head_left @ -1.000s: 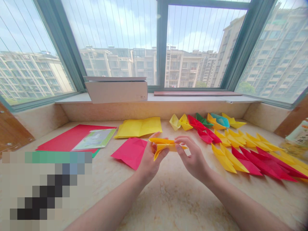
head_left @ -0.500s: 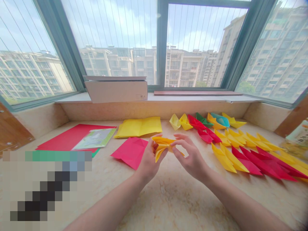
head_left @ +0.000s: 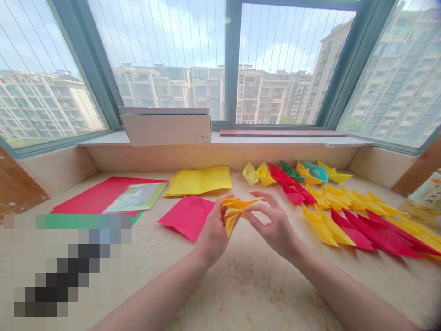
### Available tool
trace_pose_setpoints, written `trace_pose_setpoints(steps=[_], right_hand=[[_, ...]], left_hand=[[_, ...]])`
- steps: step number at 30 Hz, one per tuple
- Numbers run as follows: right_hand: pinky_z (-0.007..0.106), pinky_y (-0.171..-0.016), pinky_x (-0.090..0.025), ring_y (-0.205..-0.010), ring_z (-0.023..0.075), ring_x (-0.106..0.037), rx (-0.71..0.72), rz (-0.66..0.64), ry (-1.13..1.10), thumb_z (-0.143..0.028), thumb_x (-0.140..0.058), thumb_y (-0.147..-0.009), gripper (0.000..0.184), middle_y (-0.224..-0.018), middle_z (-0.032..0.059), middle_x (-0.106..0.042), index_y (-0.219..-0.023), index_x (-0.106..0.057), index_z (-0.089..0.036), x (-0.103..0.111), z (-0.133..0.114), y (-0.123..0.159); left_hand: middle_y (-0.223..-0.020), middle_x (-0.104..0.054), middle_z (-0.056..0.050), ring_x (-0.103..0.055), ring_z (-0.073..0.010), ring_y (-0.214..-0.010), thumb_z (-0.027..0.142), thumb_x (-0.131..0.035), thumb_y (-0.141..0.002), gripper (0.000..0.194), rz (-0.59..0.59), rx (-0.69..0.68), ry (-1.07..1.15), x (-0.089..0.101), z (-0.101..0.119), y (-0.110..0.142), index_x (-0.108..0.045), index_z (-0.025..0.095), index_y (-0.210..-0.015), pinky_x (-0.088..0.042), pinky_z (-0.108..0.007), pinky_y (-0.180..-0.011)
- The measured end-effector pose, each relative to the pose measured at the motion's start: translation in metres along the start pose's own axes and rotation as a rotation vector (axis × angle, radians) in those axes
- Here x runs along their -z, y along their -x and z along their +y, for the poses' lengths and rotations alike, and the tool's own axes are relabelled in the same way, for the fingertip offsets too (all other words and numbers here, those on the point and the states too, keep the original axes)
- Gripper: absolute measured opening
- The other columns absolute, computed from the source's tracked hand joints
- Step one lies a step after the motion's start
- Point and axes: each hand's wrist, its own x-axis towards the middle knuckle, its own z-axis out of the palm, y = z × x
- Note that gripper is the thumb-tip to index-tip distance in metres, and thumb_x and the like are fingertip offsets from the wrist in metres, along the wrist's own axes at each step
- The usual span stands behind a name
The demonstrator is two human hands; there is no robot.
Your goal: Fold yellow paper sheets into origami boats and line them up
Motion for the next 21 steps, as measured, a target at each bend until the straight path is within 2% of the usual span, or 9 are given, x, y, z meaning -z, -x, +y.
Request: trace_pose_setpoints(steps=[5,10,15,21], right_hand=[[0.052,-0.102,-0.044,-0.118,0.0269,-0.056,-0.011,0.000,0.020,-0.022,-0.066,-0.087,0.007,-0.123,0.0091,-0.060,-0.091,-0.071,-0.025,-0.0003,0.0023,0.0000],[0.052,-0.102,-0.043,-0.119,0.0273,-0.055,-0.036,-0.019,0.020,-0.023,-0.066,-0.087,0.005,-0.124,0.0093,-0.060,-0.091,-0.069,-0.025,-0.0019,0.0045,0.0009],[0.051,-0.102,-0.044,-0.117,0.0271,-0.057,-0.080,-0.038,-0.010,-0.028,-0.068,-0.086,0.006,-0.124,0.0091,-0.059,-0.092,-0.070,-0.025,-0.0039,0.0061,0.0010],[0.049,-0.099,-0.047,-0.114,0.0268,-0.059,-0.114,-0.021,-0.024,-0.028,-0.069,-0.086,0.004,-0.119,0.0084,-0.062,-0.085,-0.071,-0.025,-0.0043,0.0043,0.0000]], left_hand=[[-0.121,-0.065,-0.009,-0.064,-0.0223,-0.110,0.027,-0.066,-0.087,0.040,0.004,-0.009,-0.033,-0.0002,-0.0059,-0.0016,-0.052,0.024,-0.125,-0.049,-0.038,-0.098],[-0.118,-0.066,-0.009,-0.064,-0.0241,-0.110,0.026,-0.070,-0.084,0.040,0.070,-0.010,-0.058,0.0002,-0.0084,-0.0024,-0.056,0.023,-0.122,-0.048,-0.040,-0.100],[-0.114,-0.068,-0.007,-0.065,-0.0226,-0.107,0.022,-0.067,-0.085,0.034,0.100,-0.015,-0.110,0.0001,-0.0030,-0.0015,-0.060,0.023,-0.118,-0.050,-0.038,-0.096],[-0.114,-0.067,-0.005,-0.064,-0.0213,-0.107,0.020,-0.067,-0.084,0.034,0.072,-0.004,-0.107,-0.0012,-0.0021,-0.0022,-0.058,0.024,-0.117,-0.053,-0.034,-0.089]])
